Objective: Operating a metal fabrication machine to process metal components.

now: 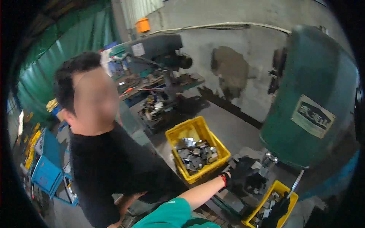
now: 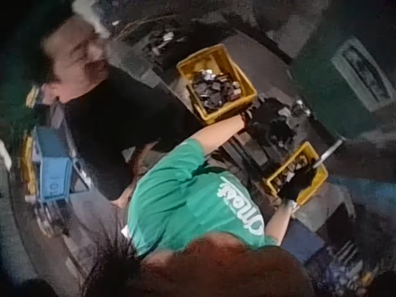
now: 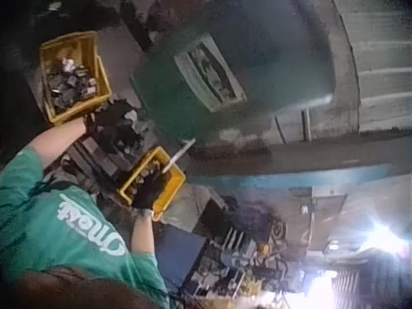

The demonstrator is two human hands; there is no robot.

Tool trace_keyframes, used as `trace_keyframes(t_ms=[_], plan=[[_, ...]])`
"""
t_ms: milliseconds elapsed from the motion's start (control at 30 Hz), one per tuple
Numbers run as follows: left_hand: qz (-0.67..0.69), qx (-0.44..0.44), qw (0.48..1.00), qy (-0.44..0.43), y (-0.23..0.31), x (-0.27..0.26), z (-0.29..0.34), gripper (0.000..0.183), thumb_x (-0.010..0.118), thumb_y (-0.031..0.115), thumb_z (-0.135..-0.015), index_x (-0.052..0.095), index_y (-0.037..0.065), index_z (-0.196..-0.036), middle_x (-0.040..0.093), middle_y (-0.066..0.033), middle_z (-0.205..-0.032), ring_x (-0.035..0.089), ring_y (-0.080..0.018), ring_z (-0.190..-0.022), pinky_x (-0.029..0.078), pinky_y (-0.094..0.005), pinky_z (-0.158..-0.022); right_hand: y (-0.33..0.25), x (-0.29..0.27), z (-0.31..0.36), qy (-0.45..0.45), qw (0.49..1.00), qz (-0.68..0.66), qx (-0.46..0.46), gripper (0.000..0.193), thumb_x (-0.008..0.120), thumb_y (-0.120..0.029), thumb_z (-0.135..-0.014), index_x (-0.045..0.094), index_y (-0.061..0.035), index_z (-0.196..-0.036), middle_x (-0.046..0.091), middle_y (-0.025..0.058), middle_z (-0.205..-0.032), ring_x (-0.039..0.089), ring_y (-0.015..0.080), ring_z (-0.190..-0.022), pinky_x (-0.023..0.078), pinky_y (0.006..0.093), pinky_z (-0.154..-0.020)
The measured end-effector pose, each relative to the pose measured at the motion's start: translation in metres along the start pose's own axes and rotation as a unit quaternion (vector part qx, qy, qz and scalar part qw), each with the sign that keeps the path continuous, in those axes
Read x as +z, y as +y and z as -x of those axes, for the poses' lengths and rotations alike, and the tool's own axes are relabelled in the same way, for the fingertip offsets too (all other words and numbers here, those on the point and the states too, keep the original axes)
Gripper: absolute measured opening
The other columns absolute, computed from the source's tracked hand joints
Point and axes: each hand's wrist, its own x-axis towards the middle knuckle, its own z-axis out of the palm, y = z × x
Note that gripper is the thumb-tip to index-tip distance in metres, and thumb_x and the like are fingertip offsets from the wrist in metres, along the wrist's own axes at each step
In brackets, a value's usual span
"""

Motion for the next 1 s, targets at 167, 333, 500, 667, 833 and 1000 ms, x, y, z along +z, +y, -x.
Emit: trace_keyframes(t_ms=[167, 333, 500, 667, 833, 1000], plan=[[0.145, -0.109, 0.983, -0.025, 0.021, -0.017, -0.013, 0.045, 0.056, 0.032, -0.083, 0.050, 0.009, -0.121, 0.054, -0.0137, -0.113, 0.046, -0.0299, -0.109, 0.030, -0.0422, -0.097, -0.025, 0.005, 0.012, -0.014, 0.980, -0.157, 0.120, 0.030, 0.046, -0.018, -0.093, 0.052, -0.0039, -0.118, 0.058, 0.0045, -0.109, 0.055, 0.0119, -0.091, 0.043, 0.0228, -0.075], [0.099, -0.109, 0.988, -0.045, 0.016, -0.024, -0.018, 0.046, 0.060, 0.034, -0.080, 0.053, 0.008, -0.117, 0.056, -0.0135, -0.109, 0.049, -0.0293, -0.104, 0.033, -0.0435, -0.091, -0.056, 0.008, 0.013, -0.007, 0.984, -0.134, 0.120, 0.026, 0.050, -0.014, -0.091, 0.053, -0.0072, -0.116, 0.057, -0.0015, -0.098, 0.052, 0.0037, -0.077, 0.039, 0.0168, -0.060], [0.142, -0.095, 0.984, -0.046, 0.011, -0.016, -0.024, 0.042, 0.061, 0.031, -0.078, 0.056, 0.007, -0.112, 0.060, -0.0143, -0.094, 0.053, -0.0313, -0.090, 0.037, -0.0437, -0.080, -0.075, 0.004, 0.013, -0.001, 0.984, -0.132, 0.123, 0.019, 0.052, -0.007, -0.089, 0.059, -0.0056, -0.107, 0.056, -0.0036, -0.076, 0.047, 0.0014, -0.060, 0.034, 0.0166, -0.049], [0.110, -0.103, 0.988, -0.029, 0.009, -0.013, -0.021, 0.044, 0.061, 0.034, -0.077, 0.057, 0.008, -0.112, 0.062, -0.0141, -0.098, 0.054, -0.0321, -0.093, 0.038, -0.0439, -0.083, -0.095, 0.001, 0.015, -0.008, 0.979, -0.164, 0.117, 0.018, 0.054, -0.009, -0.089, 0.060, -0.0064, -0.105, 0.055, -0.0049, -0.075, 0.043, 0.0009, -0.057, 0.032, 0.0159, -0.049], [0.166, -0.099, 0.980, -0.036, 0.006, -0.013, -0.021, 0.045, 0.061, 0.034, -0.076, 0.056, 0.008, -0.113, 0.062, -0.0143, -0.099, 0.053, -0.0322, -0.094, 0.039, -0.0445, -0.081, -0.096, -0.003, 0.017, -0.015, 0.978, -0.166, 0.129, 0.019, 0.054, -0.010, -0.089, 0.060, -0.0070, -0.107, 0.052, -0.0070, -0.070, 0.041, 0.0003, -0.055, 0.031, 0.0165, -0.048], [0.148, -0.104, 0.983, -0.021, 0.007, -0.014, -0.020, 0.047, 0.062, 0.036, -0.076, 0.056, 0.008, -0.114, 0.061, -0.0144, -0.097, 0.053, -0.0321, -0.091, 0.040, -0.0430, -0.081, -0.107, -0.006, 0.018, -0.025, 0.974, -0.181, 0.131, 0.019, 0.053, -0.009, -0.089, 0.059, -0.0068, -0.107, 0.050, -0.0073, -0.067, 0.044, 0.0014, -0.052, 0.034, 0.0178, -0.045]])
